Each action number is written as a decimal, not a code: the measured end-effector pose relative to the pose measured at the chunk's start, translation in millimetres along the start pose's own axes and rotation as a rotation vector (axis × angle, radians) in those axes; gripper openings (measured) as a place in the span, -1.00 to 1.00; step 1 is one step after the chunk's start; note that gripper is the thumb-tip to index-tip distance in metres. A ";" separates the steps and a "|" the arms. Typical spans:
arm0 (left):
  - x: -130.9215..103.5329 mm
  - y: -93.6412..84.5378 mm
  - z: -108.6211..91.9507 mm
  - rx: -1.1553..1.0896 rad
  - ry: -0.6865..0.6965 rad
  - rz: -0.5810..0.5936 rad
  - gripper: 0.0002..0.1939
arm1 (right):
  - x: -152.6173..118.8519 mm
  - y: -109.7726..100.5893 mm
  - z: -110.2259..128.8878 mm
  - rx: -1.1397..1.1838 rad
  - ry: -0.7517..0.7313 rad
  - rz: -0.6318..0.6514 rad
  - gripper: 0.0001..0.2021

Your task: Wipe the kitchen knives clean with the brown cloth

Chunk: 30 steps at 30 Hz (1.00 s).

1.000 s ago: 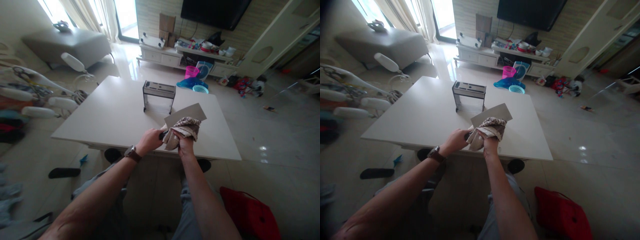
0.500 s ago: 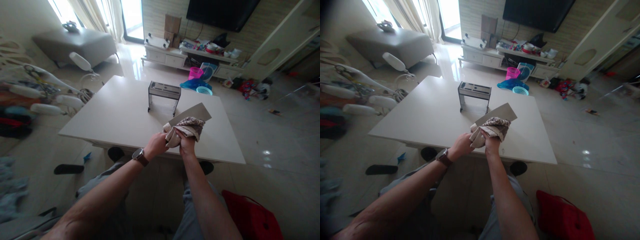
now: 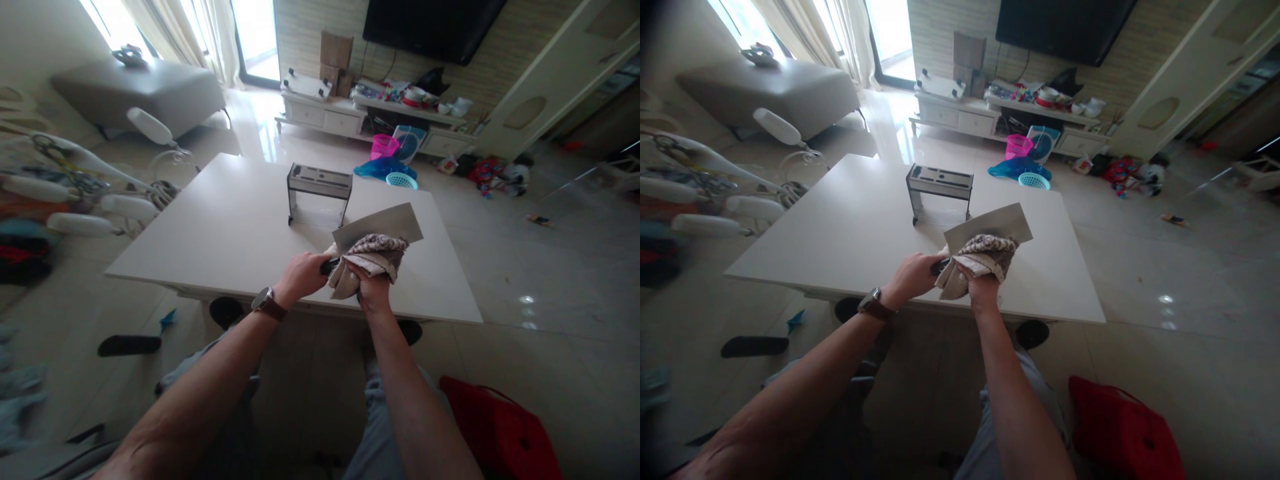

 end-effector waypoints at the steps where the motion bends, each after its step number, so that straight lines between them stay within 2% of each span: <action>1: 0.8 0.1 -2.0 0.000 0.009 -0.003 -0.71 | -0.2 -1.8 1.3 0.006 0.005 -0.026 -0.58; 4: 1.4 6.8 -10.1 -0.002 0.028 0.002 -0.69 | -3.3 -6.1 6.1 0.054 0.042 -0.128 -0.52; 8: -3.6 27.0 -29.4 -0.061 0.095 0.048 -0.72 | -6.8 -9.8 12.5 0.138 0.067 -0.216 -0.49; 11: -8.4 41.4 -42.7 -0.118 0.123 0.078 -0.74 | -4.9 -13.5 16.3 0.127 0.047 -0.223 -0.52; 14: -9.1 47.5 -46.4 -0.147 0.108 0.085 -0.76 | -0.6 -17.2 17.0 0.077 0.016 -0.198 -0.54; 22: -6.9 37.0 -30.9 -0.173 0.124 0.080 -0.76 | 2.4 -20.7 4.7 -0.013 0.025 -0.091 -0.53; 30: -11.2 21.3 3.1 -0.102 0.068 0.068 -0.76 | -8.6 -7.2 4.7 -0.085 0.121 0.020 -0.51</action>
Point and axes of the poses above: each hand's wrist, its own x-axis towards the middle knuckle, its own y-axis out of the palm, z = x × y, the point moved 5 cm from there along x, towards the middle knuckle, and after that the axes turned 4 degrees about -y, right-handed, at the moved point
